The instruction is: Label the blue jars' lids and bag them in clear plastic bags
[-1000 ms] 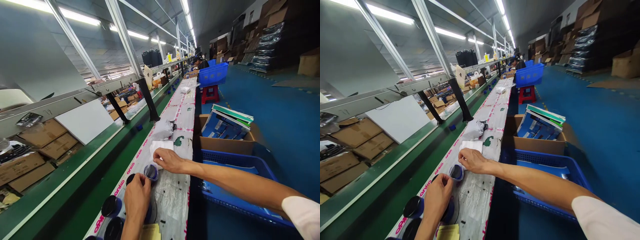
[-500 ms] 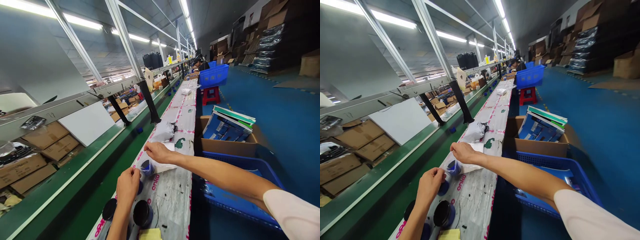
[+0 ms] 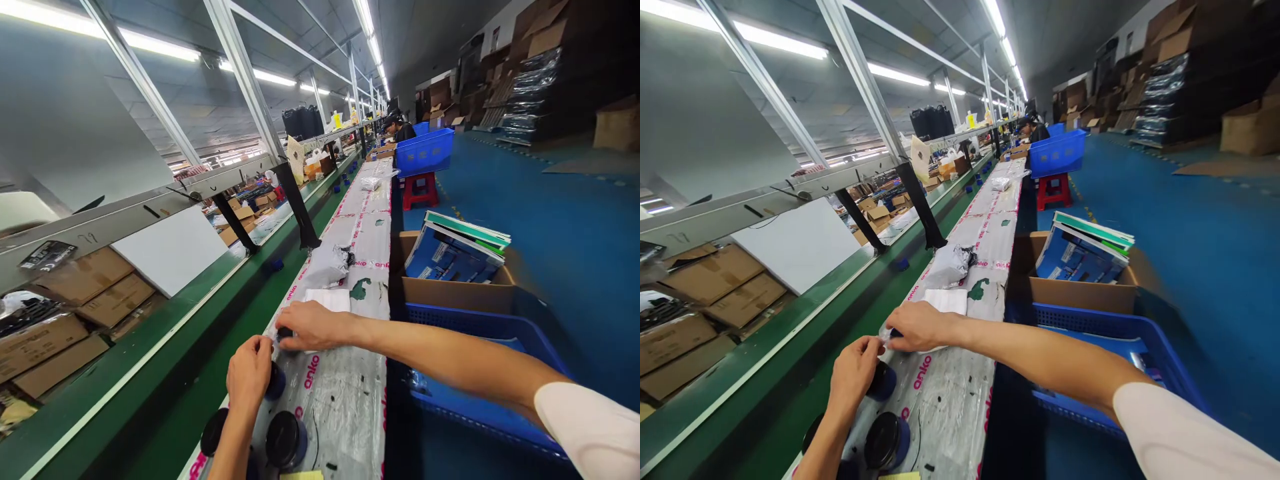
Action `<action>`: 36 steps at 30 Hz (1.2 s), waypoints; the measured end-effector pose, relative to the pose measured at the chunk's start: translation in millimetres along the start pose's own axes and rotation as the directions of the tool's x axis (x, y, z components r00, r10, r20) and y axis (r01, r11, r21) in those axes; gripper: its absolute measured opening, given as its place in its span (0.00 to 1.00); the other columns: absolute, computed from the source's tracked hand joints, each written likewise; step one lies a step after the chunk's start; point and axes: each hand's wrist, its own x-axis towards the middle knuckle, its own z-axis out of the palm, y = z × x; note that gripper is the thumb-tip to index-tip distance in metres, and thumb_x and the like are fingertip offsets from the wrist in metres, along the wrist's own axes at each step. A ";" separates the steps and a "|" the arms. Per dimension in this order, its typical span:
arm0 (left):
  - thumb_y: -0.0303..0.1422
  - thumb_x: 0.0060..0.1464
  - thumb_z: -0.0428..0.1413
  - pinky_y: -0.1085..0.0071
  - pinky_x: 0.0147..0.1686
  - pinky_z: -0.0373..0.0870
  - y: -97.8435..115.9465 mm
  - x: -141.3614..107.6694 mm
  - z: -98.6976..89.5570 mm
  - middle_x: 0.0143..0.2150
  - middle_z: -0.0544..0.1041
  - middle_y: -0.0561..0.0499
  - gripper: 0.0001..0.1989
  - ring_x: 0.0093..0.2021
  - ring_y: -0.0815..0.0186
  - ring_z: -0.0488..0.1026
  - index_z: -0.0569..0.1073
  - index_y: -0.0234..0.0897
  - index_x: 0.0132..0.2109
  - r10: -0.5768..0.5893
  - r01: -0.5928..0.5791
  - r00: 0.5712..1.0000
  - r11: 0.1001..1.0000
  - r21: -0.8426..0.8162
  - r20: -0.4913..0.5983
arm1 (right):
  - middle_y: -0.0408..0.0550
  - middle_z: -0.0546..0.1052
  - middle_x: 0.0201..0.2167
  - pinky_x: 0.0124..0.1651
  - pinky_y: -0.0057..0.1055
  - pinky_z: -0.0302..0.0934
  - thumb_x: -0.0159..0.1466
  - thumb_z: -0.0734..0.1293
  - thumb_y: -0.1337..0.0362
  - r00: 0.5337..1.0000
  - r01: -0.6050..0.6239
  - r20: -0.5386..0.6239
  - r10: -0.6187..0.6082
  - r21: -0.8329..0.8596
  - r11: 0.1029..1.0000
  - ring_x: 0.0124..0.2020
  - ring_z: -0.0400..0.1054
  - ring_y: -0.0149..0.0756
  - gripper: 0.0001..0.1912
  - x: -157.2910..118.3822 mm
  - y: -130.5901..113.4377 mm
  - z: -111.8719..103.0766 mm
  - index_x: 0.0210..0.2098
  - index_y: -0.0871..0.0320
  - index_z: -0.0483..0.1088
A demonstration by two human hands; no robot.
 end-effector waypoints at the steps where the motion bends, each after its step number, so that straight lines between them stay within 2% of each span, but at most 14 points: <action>1: 0.49 0.65 0.47 0.65 0.36 0.68 -1.0 -0.5 0.5 0.29 0.78 0.51 0.22 0.33 0.62 0.75 0.75 0.39 0.33 0.007 -0.008 1.000 1.000 -0.017 -0.022 | 0.55 0.79 0.45 0.46 0.40 0.64 0.63 0.71 0.54 0.998 0.035 0.045 -0.033 -0.032 0.999 0.47 0.72 0.49 0.17 -2.9 -2.2 3.1 0.45 0.59 0.75; 2: 0.50 0.64 0.45 0.64 0.36 0.68 -2.2 -0.5 0.9 0.30 0.79 0.49 0.23 0.34 0.59 0.76 0.75 0.40 0.33 0.012 -0.014 0.999 0.999 -0.033 -0.043 | 0.57 0.79 0.44 0.45 0.41 0.64 0.62 0.72 0.53 0.996 0.053 0.081 -0.047 -0.062 0.997 0.47 0.71 0.51 0.18 -4.3 -4.3 6.7 0.44 0.61 0.76; 4: 0.49 0.63 0.43 0.63 0.37 0.68 -5.0 0.8 1.9 0.33 0.81 0.46 0.23 0.37 0.54 0.78 0.76 0.41 0.36 0.020 -0.024 0.996 0.998 -0.055 -0.082 | 0.59 0.79 0.42 0.44 0.40 0.64 0.62 0.73 0.59 0.993 0.036 0.118 -0.025 -0.091 0.995 0.47 0.71 0.52 0.13 -2.5 -8.3 12.8 0.41 0.62 0.77; 7: 0.41 0.59 0.46 0.61 0.45 0.71 -9.5 3.0 4.8 0.47 0.83 0.42 0.20 0.46 0.53 0.79 0.75 0.38 0.49 0.107 -0.113 0.991 0.991 -0.077 -0.073 | 0.50 0.81 0.36 0.36 0.33 0.61 0.61 0.70 0.68 0.992 -0.041 0.121 0.044 -0.027 0.999 0.40 0.74 0.44 0.06 6.9 -12.1 12.4 0.38 0.58 0.78; 10: 0.34 0.53 0.52 0.64 0.58 0.67 -11.5 2.4 10.6 0.63 0.74 0.43 0.30 0.61 0.59 0.72 0.65 0.36 0.64 0.272 -0.269 0.962 0.957 -0.104 0.011 | 0.39 0.81 0.33 0.30 0.27 0.57 0.63 0.69 0.65 0.992 -0.090 0.093 0.085 0.056 0.994 0.34 0.74 0.35 0.06 13.9 -10.9 -1.9 0.39 0.52 0.78; 13: 0.36 0.49 0.61 0.59 0.63 0.63 -7.6 0.8 18.5 0.69 0.67 0.40 0.42 0.67 0.53 0.66 0.57 0.34 0.70 0.331 -0.328 0.943 0.942 -0.075 0.039 | 0.40 0.81 0.38 0.36 0.26 0.59 0.67 0.67 0.62 0.991 -0.132 0.000 0.132 0.078 0.988 0.39 0.74 0.32 0.08 9.3 -4.9 -20.8 0.44 0.54 0.76; 15: 0.36 0.50 0.63 0.56 0.62 0.64 -1.7 0.9 22.6 0.67 0.68 0.38 0.41 0.65 0.50 0.67 0.60 0.34 0.69 0.324 -0.323 0.946 0.946 -0.033 0.025 | 0.45 0.80 0.44 0.42 0.28 0.61 0.72 0.62 0.61 0.982 -0.170 -0.069 0.173 0.053 0.984 0.44 0.73 0.33 0.11 -2.8 0.3 -28.8 0.50 0.57 0.73; 17: 0.35 0.55 0.61 0.55 0.60 0.66 5.5 1.9 24.4 0.60 0.76 0.42 0.26 0.60 0.53 0.72 0.70 0.37 0.61 0.307 -0.307 0.952 0.952 0.012 0.013 | 0.50 0.79 0.46 0.46 0.32 0.61 0.73 0.61 0.60 0.977 -0.192 -0.090 0.192 0.009 0.981 0.46 0.72 0.37 0.13 -20.9 5.6 -29.0 0.51 0.59 0.72; 19: 0.37 0.61 0.57 0.55 0.56 0.69 12.3 3.0 23.7 0.49 0.81 0.47 0.12 0.52 0.58 0.76 0.77 0.38 0.49 0.258 -0.257 0.966 0.965 0.056 -0.003 | 0.54 0.78 0.47 0.47 0.36 0.62 0.69 0.67 0.57 0.980 -0.192 -0.054 0.189 -0.039 0.981 0.48 0.71 0.44 0.14 -41.0 9.9 -20.7 0.47 0.61 0.74; 22: 0.45 0.65 0.53 0.57 0.48 0.74 18.5 3.2 21.0 0.38 0.80 0.50 0.16 0.42 0.62 0.77 0.77 0.36 0.42 0.116 -0.109 0.992 0.987 0.116 -0.055 | 0.60 0.77 0.46 0.47 0.39 0.63 0.62 0.72 0.60 0.978 -0.207 0.008 0.208 -0.082 0.975 0.50 0.69 0.52 0.12 -62.9 12.5 1.7 0.41 0.63 0.76; 26: 0.47 0.65 0.53 0.58 0.46 0.75 19.1 2.4 20.2 0.39 0.79 0.49 0.18 0.42 0.63 0.77 0.76 0.35 0.43 -0.002 0.017 0.996 0.987 0.157 -0.092 | 0.63 0.78 0.44 0.47 0.40 0.62 0.65 0.65 0.69 0.951 -0.308 0.013 0.308 -0.028 0.951 0.50 0.69 0.52 0.08 -65.7 11.1 26.0 0.37 0.64 0.77; 30: 0.46 0.64 0.54 0.59 0.45 0.75 19.9 4.1 20.0 0.40 0.79 0.50 0.17 0.41 0.64 0.77 0.76 0.36 0.44 -0.037 0.048 0.996 0.990 0.134 -0.080 | 0.56 0.80 0.39 0.43 0.35 0.62 0.61 0.65 0.70 0.899 -0.433 0.013 0.437 0.165 0.886 0.43 0.73 0.45 0.09 -56.6 17.2 27.9 0.35 0.61 0.78; 32: 0.46 0.64 0.54 0.58 0.47 0.74 23.0 2.5 17.3 0.42 0.79 0.49 0.18 0.42 0.62 0.77 0.75 0.35 0.46 -0.024 0.033 0.996 0.994 0.106 -0.091 | 0.50 0.81 0.34 0.39 0.31 0.61 0.58 0.67 0.70 0.869 -0.482 0.044 0.493 0.301 0.823 0.37 0.74 0.40 0.07 -53.8 23.8 24.1 0.32 0.60 0.78; 36: 0.43 0.65 0.52 0.50 0.58 0.66 32.4 -13.4 8.9 0.57 0.74 0.42 0.20 0.56 0.55 0.72 0.70 0.35 0.56 0.080 -0.075 0.978 0.997 0.030 -0.194 | 0.44 0.77 0.26 0.29 0.25 0.59 0.58 0.68 0.65 0.834 -0.506 0.150 0.530 0.589 0.630 0.29 0.69 0.31 0.05 -55.2 34.7 16.0 0.30 0.61 0.75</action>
